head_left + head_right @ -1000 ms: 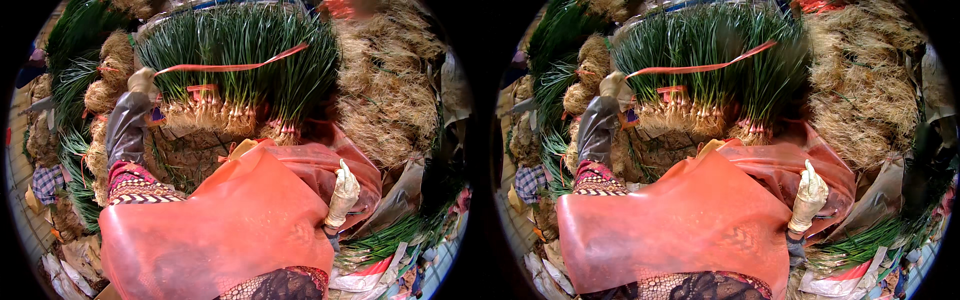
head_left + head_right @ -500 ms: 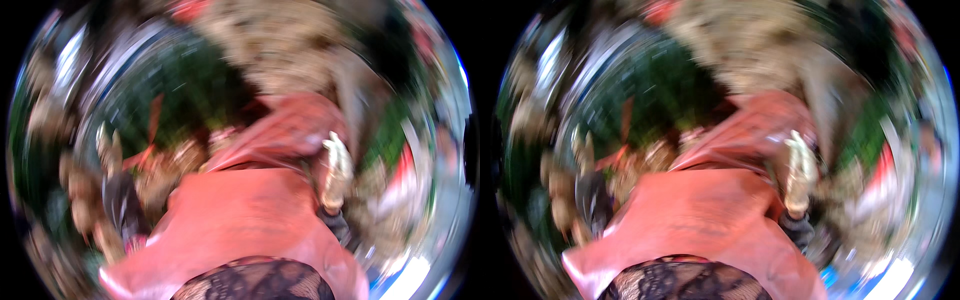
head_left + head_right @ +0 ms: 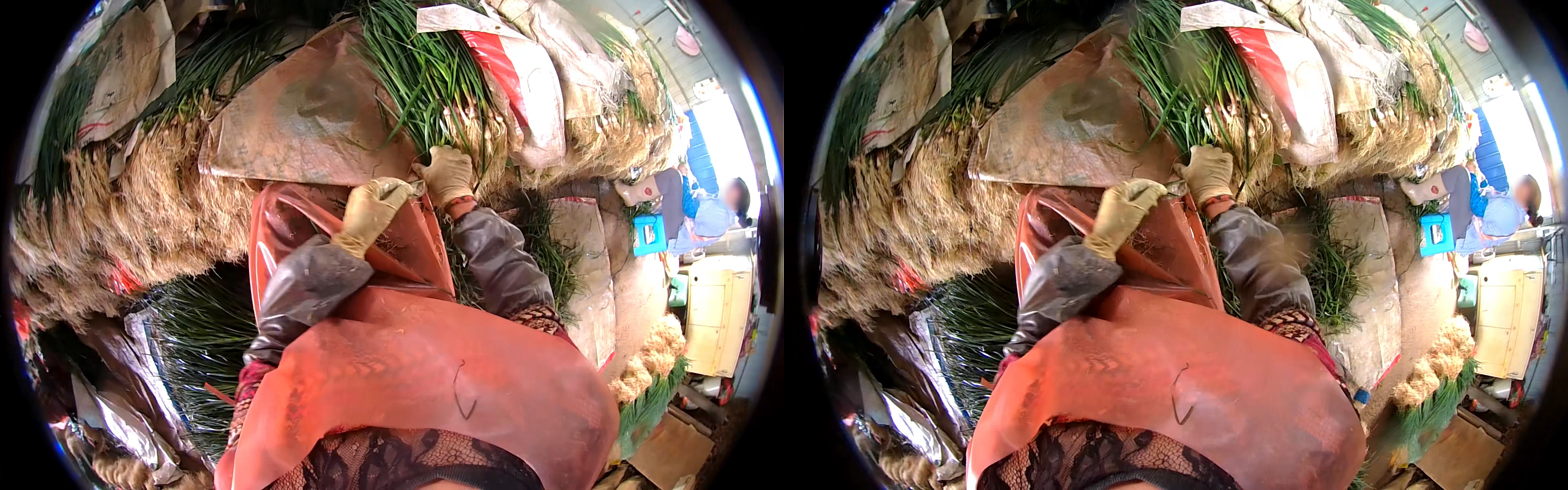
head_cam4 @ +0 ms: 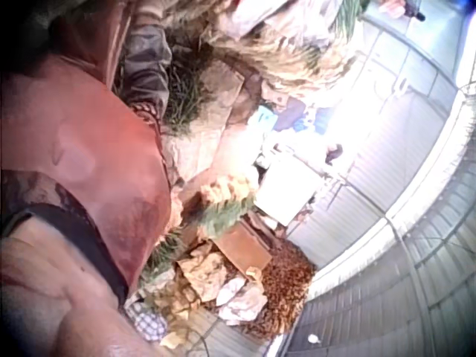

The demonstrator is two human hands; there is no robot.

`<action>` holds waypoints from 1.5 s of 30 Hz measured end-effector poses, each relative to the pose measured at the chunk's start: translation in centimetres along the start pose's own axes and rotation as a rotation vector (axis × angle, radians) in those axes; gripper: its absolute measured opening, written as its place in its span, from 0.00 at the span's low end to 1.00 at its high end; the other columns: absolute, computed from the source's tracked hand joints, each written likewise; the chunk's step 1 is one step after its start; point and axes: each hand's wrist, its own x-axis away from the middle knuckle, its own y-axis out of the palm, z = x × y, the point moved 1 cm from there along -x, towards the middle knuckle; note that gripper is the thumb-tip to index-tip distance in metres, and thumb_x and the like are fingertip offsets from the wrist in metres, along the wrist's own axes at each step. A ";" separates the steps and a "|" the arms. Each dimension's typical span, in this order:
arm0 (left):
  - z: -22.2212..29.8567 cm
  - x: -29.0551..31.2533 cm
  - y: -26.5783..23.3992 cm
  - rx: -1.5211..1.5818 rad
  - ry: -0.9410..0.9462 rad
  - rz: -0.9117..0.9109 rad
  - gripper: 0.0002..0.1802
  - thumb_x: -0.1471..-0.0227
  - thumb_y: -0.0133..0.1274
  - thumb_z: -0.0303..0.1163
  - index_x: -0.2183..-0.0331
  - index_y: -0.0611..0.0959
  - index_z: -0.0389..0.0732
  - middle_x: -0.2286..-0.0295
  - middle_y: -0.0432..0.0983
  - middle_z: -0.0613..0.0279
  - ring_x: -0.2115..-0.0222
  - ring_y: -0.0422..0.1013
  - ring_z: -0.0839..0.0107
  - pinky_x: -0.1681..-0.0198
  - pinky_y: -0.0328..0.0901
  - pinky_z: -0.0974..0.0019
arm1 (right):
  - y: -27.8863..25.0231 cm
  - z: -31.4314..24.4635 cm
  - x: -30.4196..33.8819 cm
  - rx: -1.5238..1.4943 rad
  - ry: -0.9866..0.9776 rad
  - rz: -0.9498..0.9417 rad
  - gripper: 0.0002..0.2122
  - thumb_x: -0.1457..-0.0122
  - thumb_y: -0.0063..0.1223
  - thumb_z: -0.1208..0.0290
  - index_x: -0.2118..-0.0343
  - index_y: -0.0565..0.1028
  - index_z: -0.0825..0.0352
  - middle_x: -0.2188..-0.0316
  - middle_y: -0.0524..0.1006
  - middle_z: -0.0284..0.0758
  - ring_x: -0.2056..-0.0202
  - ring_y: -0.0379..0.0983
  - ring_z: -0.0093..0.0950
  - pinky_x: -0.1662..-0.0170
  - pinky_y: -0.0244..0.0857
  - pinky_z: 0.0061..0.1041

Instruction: The person gathers green onions, cleans the roots by hand, and organizes them into bunches at a processing facility.

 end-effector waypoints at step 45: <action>-2.5 3.5 0.2 0.810 -0.438 -0.211 0.17 0.41 0.46 0.42 0.64 0.77 0.36 0.74 0.76 0.58 0.75 0.73 0.71 0.74 0.68 0.71 | -0.5 -4.2 3.6 -1.654 0.108 -0.611 0.13 0.41 0.53 0.62 0.70 0.77 0.69 0.77 0.76 0.29 0.79 0.69 0.15 0.77 0.63 0.18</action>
